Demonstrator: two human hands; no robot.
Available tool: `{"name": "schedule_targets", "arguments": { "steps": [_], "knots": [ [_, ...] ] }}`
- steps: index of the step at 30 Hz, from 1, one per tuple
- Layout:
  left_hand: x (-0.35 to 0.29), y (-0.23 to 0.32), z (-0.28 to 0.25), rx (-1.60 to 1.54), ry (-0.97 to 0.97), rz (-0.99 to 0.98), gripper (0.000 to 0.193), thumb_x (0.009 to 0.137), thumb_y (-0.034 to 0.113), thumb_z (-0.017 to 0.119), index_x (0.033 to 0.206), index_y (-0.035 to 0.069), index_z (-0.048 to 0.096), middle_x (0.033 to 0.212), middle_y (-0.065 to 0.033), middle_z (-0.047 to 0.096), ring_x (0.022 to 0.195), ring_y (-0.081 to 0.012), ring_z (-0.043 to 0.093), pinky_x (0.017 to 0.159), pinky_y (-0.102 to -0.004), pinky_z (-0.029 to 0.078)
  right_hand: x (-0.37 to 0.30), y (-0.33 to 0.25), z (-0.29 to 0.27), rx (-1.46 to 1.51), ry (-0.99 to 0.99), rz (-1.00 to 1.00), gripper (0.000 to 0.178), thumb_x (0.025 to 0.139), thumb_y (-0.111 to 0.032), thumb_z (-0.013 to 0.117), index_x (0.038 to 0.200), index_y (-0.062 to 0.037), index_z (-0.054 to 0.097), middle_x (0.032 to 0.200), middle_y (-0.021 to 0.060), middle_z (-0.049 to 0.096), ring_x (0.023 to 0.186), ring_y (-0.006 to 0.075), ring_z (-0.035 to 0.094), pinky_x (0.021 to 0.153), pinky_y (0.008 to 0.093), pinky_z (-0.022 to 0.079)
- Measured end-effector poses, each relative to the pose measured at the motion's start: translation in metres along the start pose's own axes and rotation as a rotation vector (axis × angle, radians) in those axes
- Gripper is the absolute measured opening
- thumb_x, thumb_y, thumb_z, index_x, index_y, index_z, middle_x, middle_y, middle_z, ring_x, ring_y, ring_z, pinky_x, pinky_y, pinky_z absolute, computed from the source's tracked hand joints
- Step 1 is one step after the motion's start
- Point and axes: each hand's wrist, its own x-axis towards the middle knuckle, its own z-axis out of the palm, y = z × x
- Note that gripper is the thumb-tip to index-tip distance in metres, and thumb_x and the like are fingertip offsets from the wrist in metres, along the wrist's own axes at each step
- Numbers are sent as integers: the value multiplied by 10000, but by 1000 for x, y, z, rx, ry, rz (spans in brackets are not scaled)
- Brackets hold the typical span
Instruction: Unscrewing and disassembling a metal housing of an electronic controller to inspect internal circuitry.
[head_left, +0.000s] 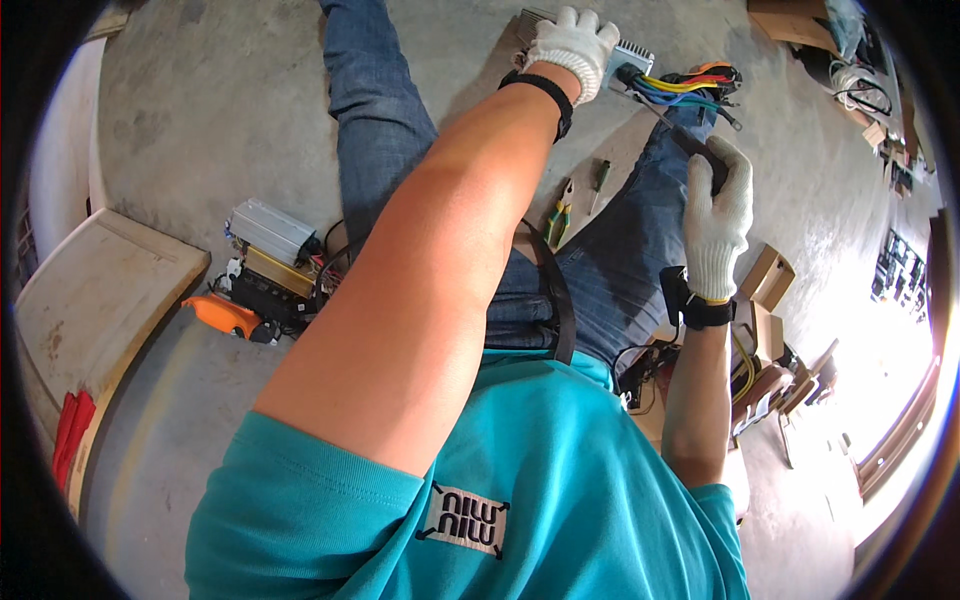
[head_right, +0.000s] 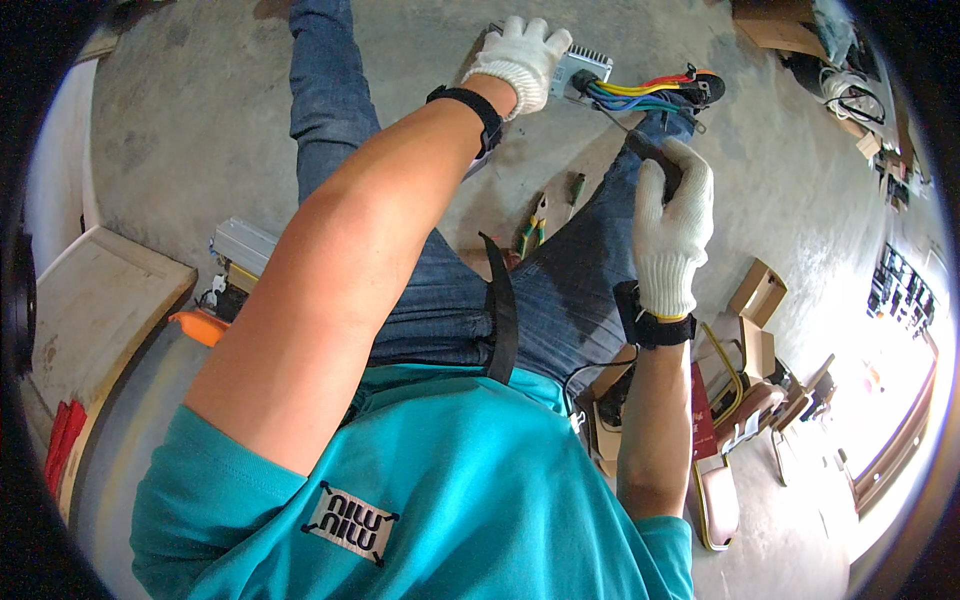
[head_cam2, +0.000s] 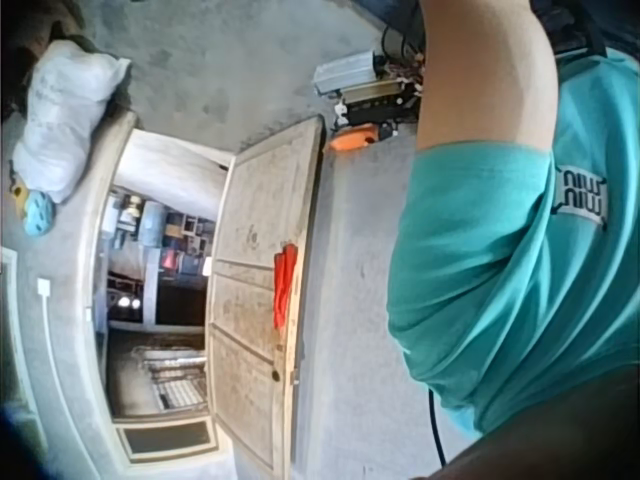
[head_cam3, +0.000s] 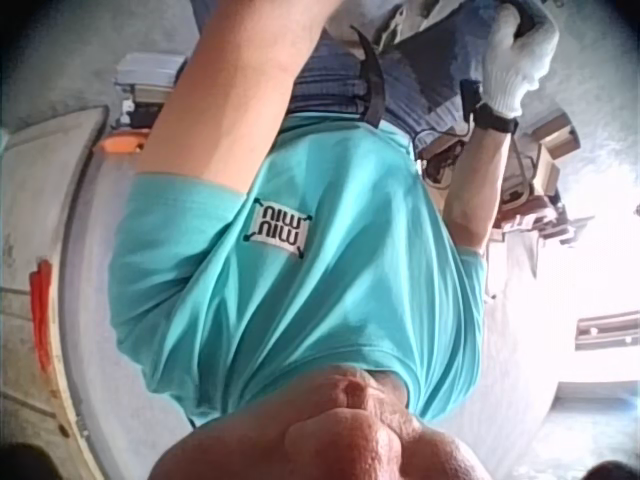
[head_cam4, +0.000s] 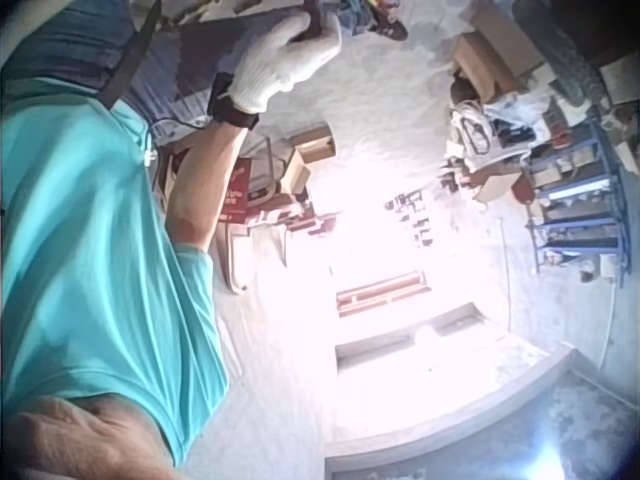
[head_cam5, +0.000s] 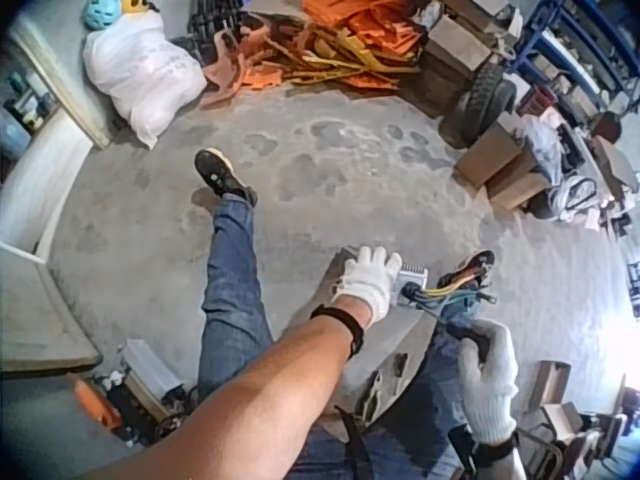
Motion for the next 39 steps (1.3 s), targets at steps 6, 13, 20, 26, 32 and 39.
{"name": "schedule_targets", "arguments": {
  "steps": [6, 13, 20, 26, 32, 39],
  "knots": [
    [2, -1, -3, -9, -36, -5, 764, 835, 82, 838, 1531, 207, 549, 1528, -144, 569, 1478, -390, 511, 1177, -577, 477, 0, -2, -2, 178, 11, 43, 313, 1059, -144, 736, 1345, -24, 696, 1251, 103, 750, 1126, 183, 702, 1029, 345, 555],
    [0, 0, -2, -12, -12, -8, 754, 837, 74, 830, 1527, 198, 553, 1526, -154, 570, 1481, -393, 511, 1184, -568, 479, 4, -2, -16, 202, 62, 214, 321, 1048, -167, 761, 1314, 5, 707, 1170, 83, 758, 1000, 138, 674, 949, 299, 566],
    [-2, 0, -3, 5, -12, 9, 747, 844, 74, 823, 1529, 194, 551, 1533, -158, 561, 1480, -398, 508, 1182, -571, 479, 7, 9, -7, 137, 39, 152, 371, 1027, -210, 789, 1327, -7, 706, 1193, 112, 770, 1047, 175, 707, 982, 329, 568],
    [-1, 0, -5, -12, -37, 0, 748, 848, 64, 818, 1534, 196, 549, 1537, -153, 556, 1476, -396, 509, 1185, -574, 479, 9, 5, -2, 81, 26, 152, 428, 1017, -244, 799, 1367, -20, 700, 1222, 131, 781, 1109, 213, 728, 1037, 361, 564],
    [0, 1, -6, 8, -32, -8, 757, 846, 58, 822, 1537, 202, 548, 1535, -152, 558, 1481, -395, 507, 1189, -575, 478, 9, -6, -14, 83, -10, 238, 477, 1023, -234, 808, 1406, 15, 671, 1259, 131, 758, 1116, 183, 714, 1011, 330, 574],
    [0, 1, -5, 6, -13, -6, 766, 840, 63, 830, 1539, 204, 549, 1540, -154, 561, 1483, -402, 510, 1185, -574, 484, 9, 2, -9, 13, 36, 134, 460, 1035, -200, 803, 1406, 34, 665, 1241, 118, 755, 1053, 152, 706, 951, 299, 586]
  ]
}}
